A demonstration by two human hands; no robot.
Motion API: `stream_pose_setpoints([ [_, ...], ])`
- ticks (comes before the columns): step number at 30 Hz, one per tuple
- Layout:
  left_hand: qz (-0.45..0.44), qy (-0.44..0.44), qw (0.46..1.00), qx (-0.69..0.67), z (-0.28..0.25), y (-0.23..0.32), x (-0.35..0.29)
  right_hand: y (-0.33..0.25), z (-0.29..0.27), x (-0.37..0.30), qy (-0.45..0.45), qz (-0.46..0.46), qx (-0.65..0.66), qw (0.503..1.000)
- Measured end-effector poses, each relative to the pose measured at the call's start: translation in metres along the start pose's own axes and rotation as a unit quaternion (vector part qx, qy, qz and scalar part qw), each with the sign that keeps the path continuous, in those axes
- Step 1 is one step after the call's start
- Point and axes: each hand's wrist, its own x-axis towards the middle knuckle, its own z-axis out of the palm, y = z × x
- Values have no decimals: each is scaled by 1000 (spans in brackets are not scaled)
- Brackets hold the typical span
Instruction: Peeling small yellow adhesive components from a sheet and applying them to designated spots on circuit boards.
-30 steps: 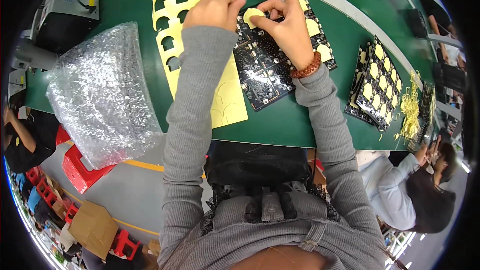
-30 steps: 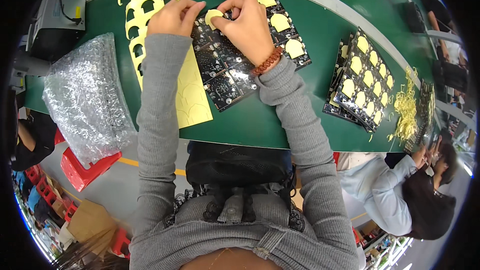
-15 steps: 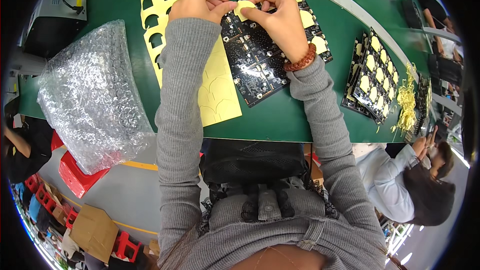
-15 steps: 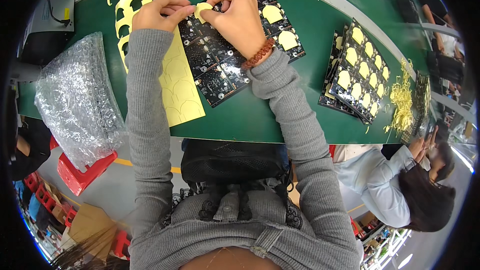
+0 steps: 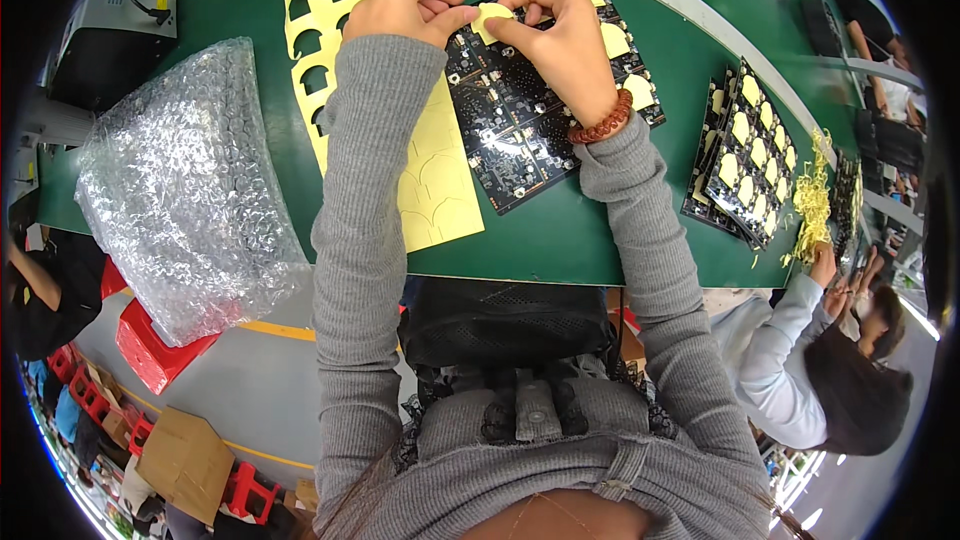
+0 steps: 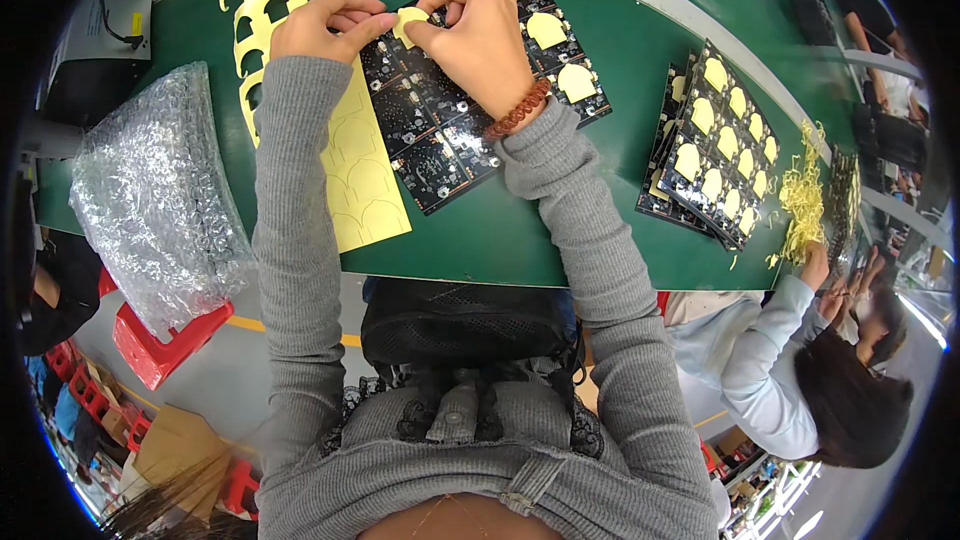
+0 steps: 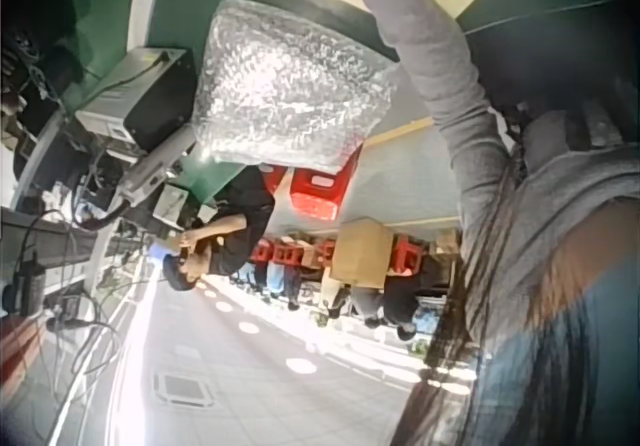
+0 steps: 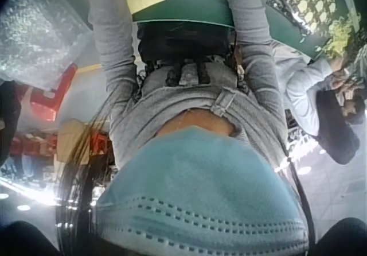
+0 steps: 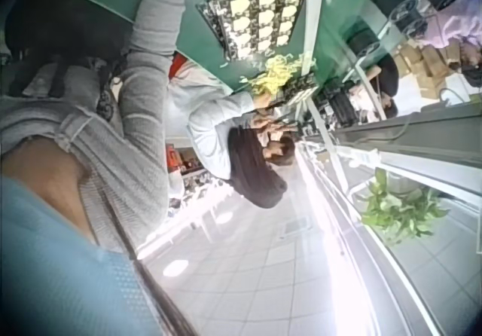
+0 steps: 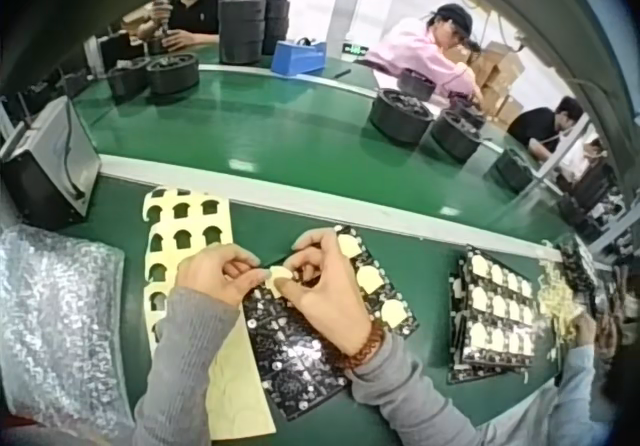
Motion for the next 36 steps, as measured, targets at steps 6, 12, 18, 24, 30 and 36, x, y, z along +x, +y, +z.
stream_pose_setpoints([
  [6,18,-1,1000,24,0,-2,1,-7,0,-1,4,-18,-38,999],
  [12,37,26,999,-12,3,-1,-1,-23,-5,-15,71,-167,-281,942],
  [18,40,356,929,94,-17,-22,6,-27,-2,-36,-27,-258,-396,881],
  [24,-38,319,914,246,2,-42,14,-27,0,-43,-80,-183,-393,898],
  [30,115,386,908,114,-17,2,11,-40,-8,-42,-47,-156,-389,907],
  [36,504,582,487,-412,-60,167,-77,-203,-75,-67,472,-449,259,713],
])
